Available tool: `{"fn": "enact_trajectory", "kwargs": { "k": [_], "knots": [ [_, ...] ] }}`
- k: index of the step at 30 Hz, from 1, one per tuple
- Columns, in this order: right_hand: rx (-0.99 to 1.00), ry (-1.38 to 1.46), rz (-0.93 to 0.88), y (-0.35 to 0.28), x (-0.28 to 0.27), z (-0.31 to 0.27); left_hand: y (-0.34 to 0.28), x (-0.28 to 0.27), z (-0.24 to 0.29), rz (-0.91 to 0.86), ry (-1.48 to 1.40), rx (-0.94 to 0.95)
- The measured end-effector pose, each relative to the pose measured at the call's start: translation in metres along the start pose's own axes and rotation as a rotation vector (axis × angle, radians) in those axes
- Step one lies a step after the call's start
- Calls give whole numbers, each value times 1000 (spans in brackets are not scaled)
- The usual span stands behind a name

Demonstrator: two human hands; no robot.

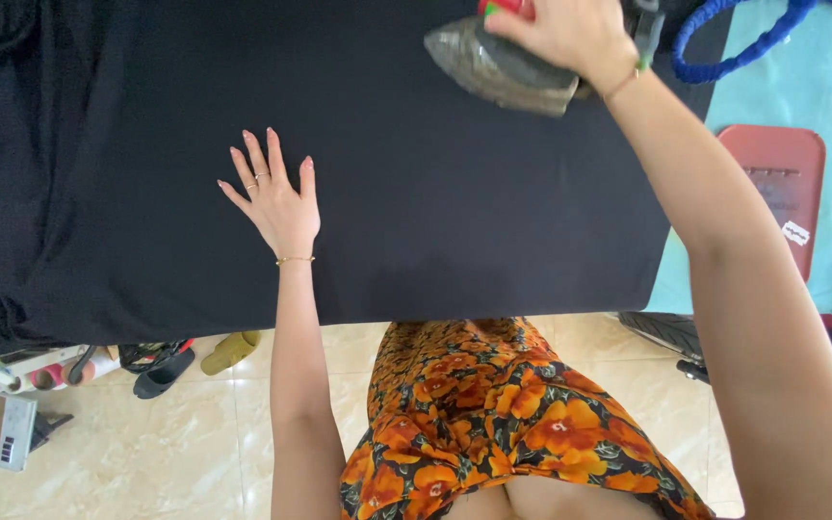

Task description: Ironing a black piece of clothing on an ironing board using a steam iron.

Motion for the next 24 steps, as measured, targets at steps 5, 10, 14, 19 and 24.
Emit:
{"fn": "enact_trajectory", "kwargs": {
  "k": [5, 10, 14, 19, 24],
  "knots": [
    [-204, -149, -96, -96, -35, -42, -2, 1, 2, 5, -18, 8],
    [-293, -116, -251, -187, -56, -39, -4, 0, 3, 14, -20, 9],
    [-347, -118, -343, -240, -67, 4, -2, -4, 7, 23, -40, 25],
    [-144, -335, -272, -274, -112, 100, -2, 0, 5, 15, -34, 17],
    [60, -344, -167, -321, -130, 224, -1, -1, 8, 19, -48, 8]
  ]
}}
Point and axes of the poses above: each hand's wrist, its own y-axis towards the middle knuckle, its own x-axis out of the palm, z = x × y, the point moved 9 cm from there along y, towards the middle knuckle, and after that the axes turned 14 degrees about x, right-handed, at the moved point
